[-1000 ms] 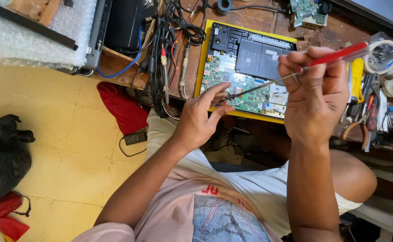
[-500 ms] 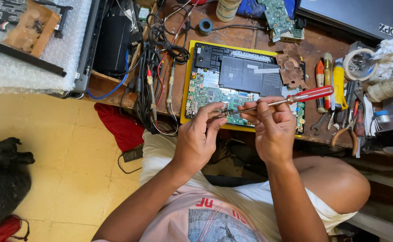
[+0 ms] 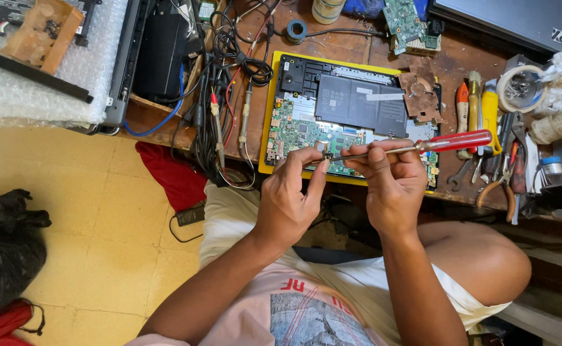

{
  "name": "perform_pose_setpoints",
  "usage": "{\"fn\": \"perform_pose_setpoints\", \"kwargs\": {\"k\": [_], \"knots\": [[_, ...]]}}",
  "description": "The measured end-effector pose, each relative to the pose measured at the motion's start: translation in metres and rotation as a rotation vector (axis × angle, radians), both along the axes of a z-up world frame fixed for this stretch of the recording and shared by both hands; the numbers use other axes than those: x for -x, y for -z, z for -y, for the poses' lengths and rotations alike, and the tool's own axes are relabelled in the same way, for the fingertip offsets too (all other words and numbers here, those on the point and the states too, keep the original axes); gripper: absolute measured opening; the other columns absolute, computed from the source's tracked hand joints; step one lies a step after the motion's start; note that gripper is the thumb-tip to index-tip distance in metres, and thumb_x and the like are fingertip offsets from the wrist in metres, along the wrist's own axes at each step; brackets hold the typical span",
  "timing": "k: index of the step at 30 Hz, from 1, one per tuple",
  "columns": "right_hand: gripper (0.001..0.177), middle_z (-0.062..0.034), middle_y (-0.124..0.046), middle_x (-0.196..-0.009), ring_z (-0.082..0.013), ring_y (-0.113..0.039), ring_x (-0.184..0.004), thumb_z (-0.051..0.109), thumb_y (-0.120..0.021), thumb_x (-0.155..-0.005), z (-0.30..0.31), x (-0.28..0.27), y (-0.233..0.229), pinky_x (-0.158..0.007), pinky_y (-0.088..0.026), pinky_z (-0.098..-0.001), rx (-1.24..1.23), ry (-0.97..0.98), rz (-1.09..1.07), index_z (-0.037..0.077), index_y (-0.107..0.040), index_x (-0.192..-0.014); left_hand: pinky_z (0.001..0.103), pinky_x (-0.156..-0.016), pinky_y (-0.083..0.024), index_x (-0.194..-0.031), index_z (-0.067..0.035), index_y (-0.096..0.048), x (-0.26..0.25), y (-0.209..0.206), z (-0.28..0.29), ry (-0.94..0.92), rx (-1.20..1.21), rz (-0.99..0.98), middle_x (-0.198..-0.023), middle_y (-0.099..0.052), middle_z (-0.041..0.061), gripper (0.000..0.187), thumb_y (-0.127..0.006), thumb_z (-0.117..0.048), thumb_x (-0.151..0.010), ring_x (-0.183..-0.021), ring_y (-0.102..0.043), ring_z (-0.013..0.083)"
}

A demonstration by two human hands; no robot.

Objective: The person uses a screwdriver to remove screws from a disassembled laptop motherboard, then wipes the board with a cloth and adjusts a small component.

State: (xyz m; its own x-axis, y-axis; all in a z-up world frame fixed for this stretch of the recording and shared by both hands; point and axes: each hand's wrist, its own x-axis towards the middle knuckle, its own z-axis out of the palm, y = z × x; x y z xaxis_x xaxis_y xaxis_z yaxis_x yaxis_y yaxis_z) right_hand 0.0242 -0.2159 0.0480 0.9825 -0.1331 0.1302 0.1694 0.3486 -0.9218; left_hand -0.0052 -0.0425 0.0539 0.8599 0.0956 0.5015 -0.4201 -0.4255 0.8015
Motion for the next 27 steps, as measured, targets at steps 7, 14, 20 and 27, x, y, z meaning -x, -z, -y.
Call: {"fn": "perform_pose_setpoints", "kwargs": {"k": [7, 14, 20, 27], "knots": [[0.009, -0.0329, -0.076, -0.105, -0.0425, -0.082, -0.103, 0.002, -0.059, -0.111, -0.004, 0.008, -0.005, -0.09, -0.073, -0.049, 0.104, 0.008, 0.148, -0.005, -0.055, -0.115, 0.041, -0.083, -0.066, -0.121, -0.005, -0.066, 0.002, 0.0, 0.0, -0.022, 0.066, -0.003, -0.106, -0.081, 0.017, 0.012, -0.066, -0.008, -0.109, -0.103, -0.081, 0.0365], [0.005, -0.0354, -0.074, -0.104, -0.0452, -0.081, -0.104, -0.004, -0.057, -0.111, -0.009, 0.012, -0.003, -0.09, -0.072, -0.055, 0.118, -0.017, 0.265, -0.007, -0.053, -0.11, 0.038, -0.081, -0.065, -0.114, -0.005, -0.069, 0.003, 0.013, 0.004, -0.1, 0.071, 0.082, -0.104, -0.08, 0.014, 0.01, -0.07, -0.003, -0.104, -0.095, -0.081, 0.0323], [0.005, -0.0352, -0.073, -0.104, -0.0453, -0.08, -0.106, -0.005, -0.056, -0.11, -0.015, 0.015, -0.001, -0.091, -0.071, -0.0578, 0.126, -0.009, 0.321, -0.008, -0.053, -0.11, 0.041, -0.083, -0.064, -0.119, -0.005, -0.067, 0.0, 0.034, 0.01, -0.166, 0.012, 0.11, -0.106, -0.078, 0.015, 0.014, -0.065, -0.003, -0.105, -0.095, -0.077, 0.0332], [0.007, -0.0366, -0.073, -0.104, -0.0451, -0.079, -0.107, -0.003, -0.057, -0.11, -0.009, 0.011, 0.013, -0.092, -0.071, -0.055, 0.041, -0.024, 0.312, -0.008, -0.052, -0.111, 0.045, -0.085, -0.062, -0.124, -0.003, -0.062, 0.004, 0.026, 0.011, -0.113, 0.134, 0.038, -0.108, -0.072, 0.018, 0.013, -0.056, -0.007, -0.113, -0.098, -0.074, 0.0409]]}}
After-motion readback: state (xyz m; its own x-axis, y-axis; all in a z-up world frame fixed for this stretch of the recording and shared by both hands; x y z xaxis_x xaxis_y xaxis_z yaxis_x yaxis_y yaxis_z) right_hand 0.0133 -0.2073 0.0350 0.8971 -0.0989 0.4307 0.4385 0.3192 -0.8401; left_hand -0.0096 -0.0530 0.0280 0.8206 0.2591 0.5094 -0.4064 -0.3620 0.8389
